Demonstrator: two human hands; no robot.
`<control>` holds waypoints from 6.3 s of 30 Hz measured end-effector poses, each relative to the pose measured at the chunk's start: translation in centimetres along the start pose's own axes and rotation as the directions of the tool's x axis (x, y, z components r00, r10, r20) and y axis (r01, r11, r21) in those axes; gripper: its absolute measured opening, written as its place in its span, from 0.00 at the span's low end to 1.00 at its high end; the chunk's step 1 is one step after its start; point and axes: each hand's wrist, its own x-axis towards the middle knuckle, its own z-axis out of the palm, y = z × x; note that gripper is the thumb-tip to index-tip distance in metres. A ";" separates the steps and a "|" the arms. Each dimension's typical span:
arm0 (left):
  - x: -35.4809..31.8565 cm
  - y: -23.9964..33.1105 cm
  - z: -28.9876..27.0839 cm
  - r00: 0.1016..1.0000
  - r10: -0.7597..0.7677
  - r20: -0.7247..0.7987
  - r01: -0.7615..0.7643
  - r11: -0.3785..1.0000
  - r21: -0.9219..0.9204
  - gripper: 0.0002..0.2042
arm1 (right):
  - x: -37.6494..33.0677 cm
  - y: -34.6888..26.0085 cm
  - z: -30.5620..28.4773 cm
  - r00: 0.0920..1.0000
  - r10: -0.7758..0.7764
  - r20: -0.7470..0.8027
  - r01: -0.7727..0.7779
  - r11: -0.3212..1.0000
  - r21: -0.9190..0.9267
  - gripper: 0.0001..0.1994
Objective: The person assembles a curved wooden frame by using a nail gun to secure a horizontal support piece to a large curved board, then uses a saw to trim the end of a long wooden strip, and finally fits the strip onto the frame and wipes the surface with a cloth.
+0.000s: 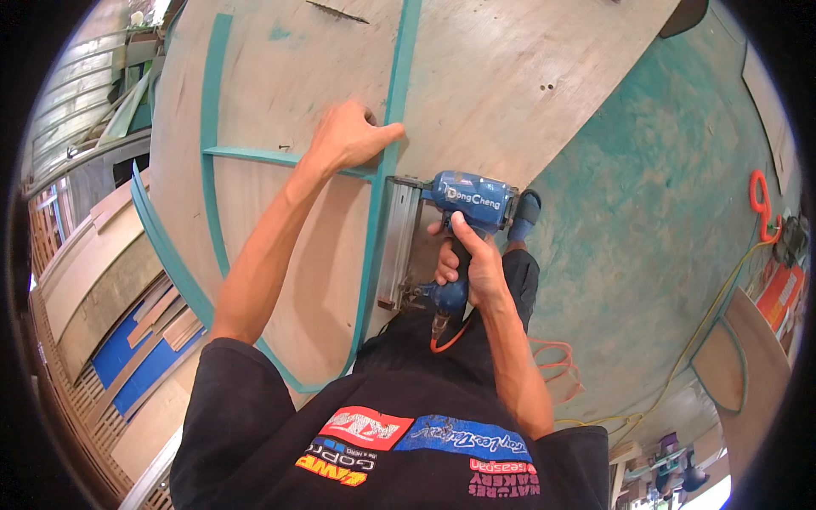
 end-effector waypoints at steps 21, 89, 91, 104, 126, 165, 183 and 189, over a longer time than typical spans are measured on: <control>1.4 -1.5 -0.2 0.990 0.114 0.079 -0.118 0.991 0.055 0.36 | 0.1 0.7 0.2 0.999 -0.029 -0.041 0.031 0.998 0.051 0.22; -26.2 0.1 21.7 0.395 -0.572 -0.719 0.446 0.803 -0.395 0.11 | 7.8 -35.0 7.5 0.716 -0.380 0.586 0.229 -0.665 -0.711 0.29; -26.4 0.2 21.6 0.400 -0.570 -0.717 0.442 0.806 -0.394 0.11 | 8.3 -35.5 8.0 0.684 -0.404 0.608 0.285 -0.618 -0.732 0.27; -23.1 2.1 19.9 0.483 -0.502 -0.717 0.291 0.865 -0.409 0.15 | 8.8 -42.5 13.2 0.830 -0.331 0.449 0.495 0.064 -0.867 0.08; -22.7 3.9 21.4 0.381 -0.593 -0.710 0.311 0.805 -0.505 0.13 | 5.9 -61.9 5.3 0.484 -0.761 0.431 0.183 -0.394 -0.901 0.23; -22.1 4.5 19.8 0.422 -0.653 -0.629 0.368 0.757 -0.540 0.15 | 19.7 -53.8 9.8 0.726 -0.400 0.559 -0.194 -0.900 -0.391 0.25; -23.7 4.2 23.6 0.280 -0.605 -0.745 0.329 0.790 -0.518 0.14 | 10.5 -45.7 16.8 0.669 -0.198 0.717 0.688 -0.202 -0.697 0.19; -23.0 3.7 22.2 0.344 -0.595 -0.727 0.304 0.803 -0.513 0.14 | -6.5 -27.4 7.5 0.763 -0.093 0.640 0.620 0.387 -0.683 0.12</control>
